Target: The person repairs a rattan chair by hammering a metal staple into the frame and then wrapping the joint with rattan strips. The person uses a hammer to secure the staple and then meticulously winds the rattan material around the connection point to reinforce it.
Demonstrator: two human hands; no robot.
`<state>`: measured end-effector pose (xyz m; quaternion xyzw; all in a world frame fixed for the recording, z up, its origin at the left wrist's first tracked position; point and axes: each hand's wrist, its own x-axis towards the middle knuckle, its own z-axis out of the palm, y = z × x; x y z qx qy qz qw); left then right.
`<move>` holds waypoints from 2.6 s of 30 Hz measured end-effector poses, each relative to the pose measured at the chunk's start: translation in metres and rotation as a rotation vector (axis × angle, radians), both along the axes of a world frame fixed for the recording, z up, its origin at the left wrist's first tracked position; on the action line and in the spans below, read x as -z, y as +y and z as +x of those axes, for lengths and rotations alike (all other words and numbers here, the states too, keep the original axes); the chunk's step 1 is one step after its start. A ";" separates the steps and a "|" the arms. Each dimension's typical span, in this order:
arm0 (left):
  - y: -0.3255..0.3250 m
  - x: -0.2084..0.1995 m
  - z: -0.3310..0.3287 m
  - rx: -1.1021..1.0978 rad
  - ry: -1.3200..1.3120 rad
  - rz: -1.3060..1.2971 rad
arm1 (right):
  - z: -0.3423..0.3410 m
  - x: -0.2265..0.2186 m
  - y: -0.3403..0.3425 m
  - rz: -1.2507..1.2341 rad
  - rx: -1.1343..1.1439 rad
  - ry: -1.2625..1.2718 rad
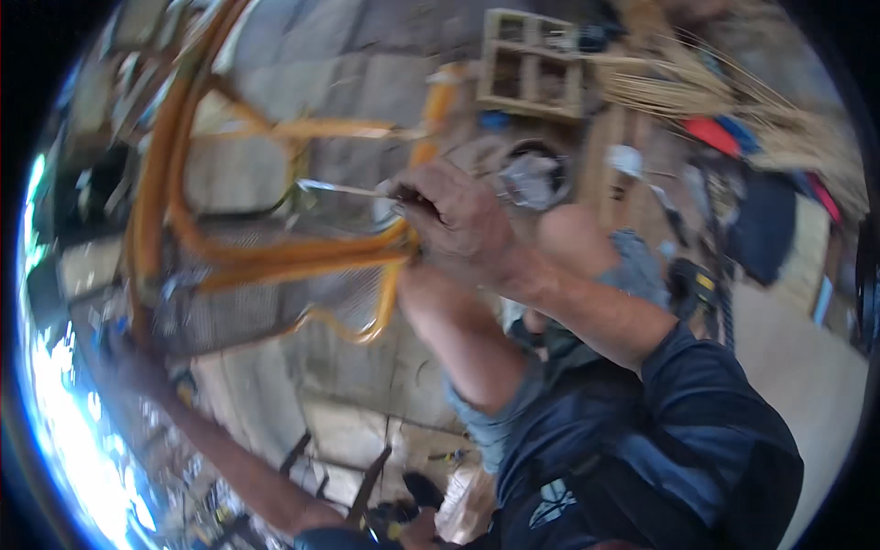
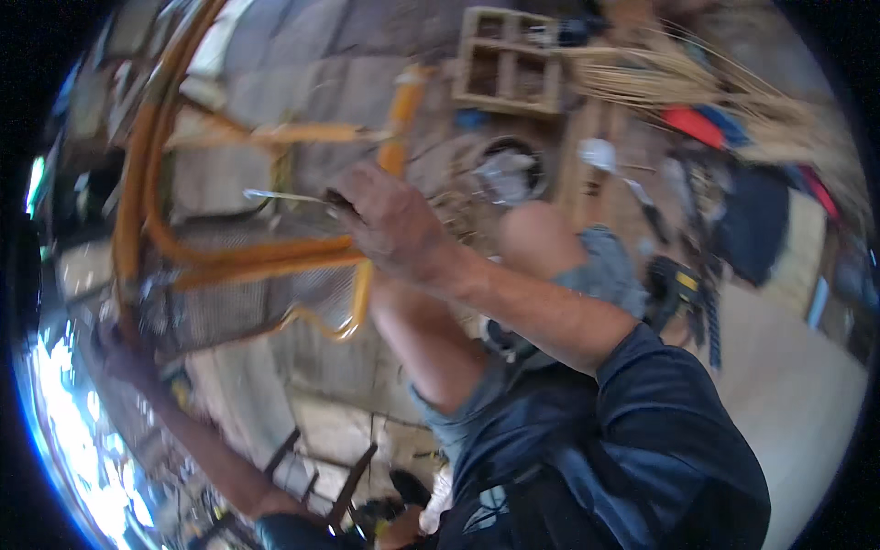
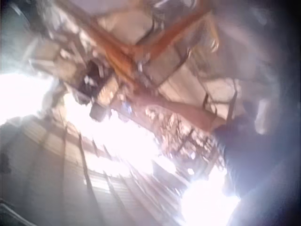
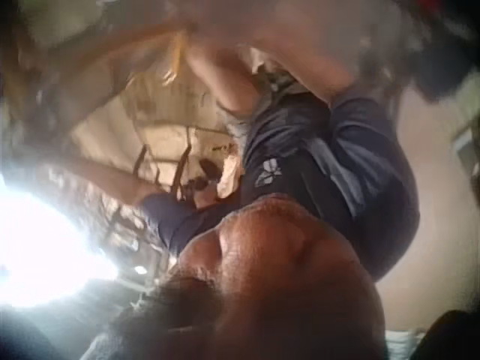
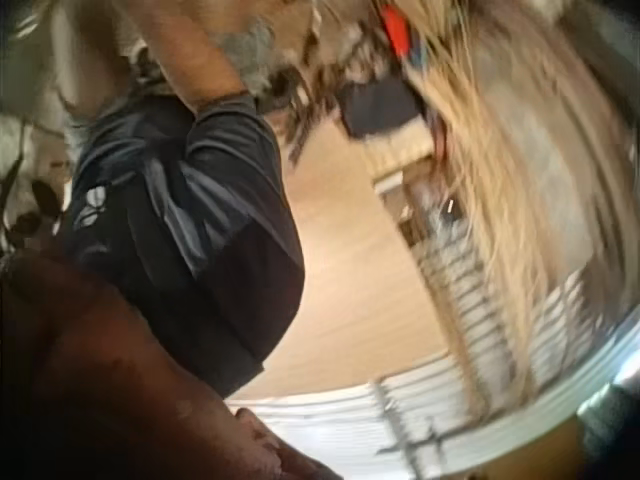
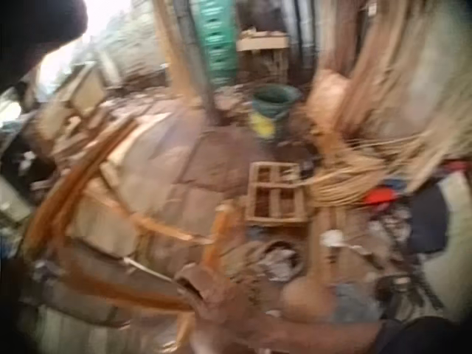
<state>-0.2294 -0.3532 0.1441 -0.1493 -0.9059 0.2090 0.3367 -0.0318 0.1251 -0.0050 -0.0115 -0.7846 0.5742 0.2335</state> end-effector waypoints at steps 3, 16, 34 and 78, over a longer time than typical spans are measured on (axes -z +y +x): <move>0.082 -0.031 0.037 0.247 -0.058 0.482 | 0.066 0.048 0.099 0.206 0.215 -0.022; 0.205 -0.023 0.094 0.392 -0.392 0.175 | 0.193 0.123 0.257 0.846 0.581 -0.688; 0.246 -0.057 0.062 0.260 -0.600 -0.329 | -0.102 -0.042 -0.089 -0.142 -0.261 0.221; 0.178 0.016 0.076 0.142 -0.354 0.436 | -0.126 -0.048 -0.144 -0.039 -0.270 0.066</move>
